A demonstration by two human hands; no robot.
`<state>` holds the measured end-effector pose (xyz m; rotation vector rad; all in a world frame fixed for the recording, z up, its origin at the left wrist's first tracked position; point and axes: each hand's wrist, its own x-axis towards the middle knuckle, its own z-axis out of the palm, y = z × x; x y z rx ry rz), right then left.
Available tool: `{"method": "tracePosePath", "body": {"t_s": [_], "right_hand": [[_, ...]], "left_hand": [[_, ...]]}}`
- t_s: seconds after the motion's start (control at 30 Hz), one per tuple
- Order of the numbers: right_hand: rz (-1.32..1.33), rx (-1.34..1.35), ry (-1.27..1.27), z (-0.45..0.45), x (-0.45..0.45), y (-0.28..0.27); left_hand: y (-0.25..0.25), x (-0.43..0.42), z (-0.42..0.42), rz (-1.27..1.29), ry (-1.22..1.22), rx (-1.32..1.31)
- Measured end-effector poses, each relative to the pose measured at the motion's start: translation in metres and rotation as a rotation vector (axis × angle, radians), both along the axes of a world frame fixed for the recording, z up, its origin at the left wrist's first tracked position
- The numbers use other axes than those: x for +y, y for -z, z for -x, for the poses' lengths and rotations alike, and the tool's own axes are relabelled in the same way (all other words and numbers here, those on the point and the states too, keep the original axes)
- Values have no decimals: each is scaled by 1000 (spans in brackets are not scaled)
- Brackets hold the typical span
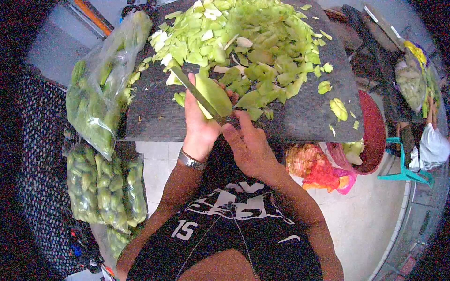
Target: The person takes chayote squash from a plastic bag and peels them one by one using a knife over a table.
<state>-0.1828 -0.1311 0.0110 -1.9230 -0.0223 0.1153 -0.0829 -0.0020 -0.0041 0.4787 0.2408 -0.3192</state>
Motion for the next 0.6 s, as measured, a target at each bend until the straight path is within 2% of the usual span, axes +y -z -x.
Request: {"method": "tracePosePath", "body": {"t_s": [0.33,0.47,0.57,0.6], "right_hand": [[-29,-101,-23,-6,3,13],[-41,-64,2,-4,10,8],[1,-234,67,-6,14,23],[-12,-210,57,-5,14,21]], "left_hand": [[-3,1,7,-84,-31,-71],[-4,2,12,-206,-75,-149],[-13,-2,22,-283,-71,-172],[-15,-4,23,-281,-74,-163]]}}
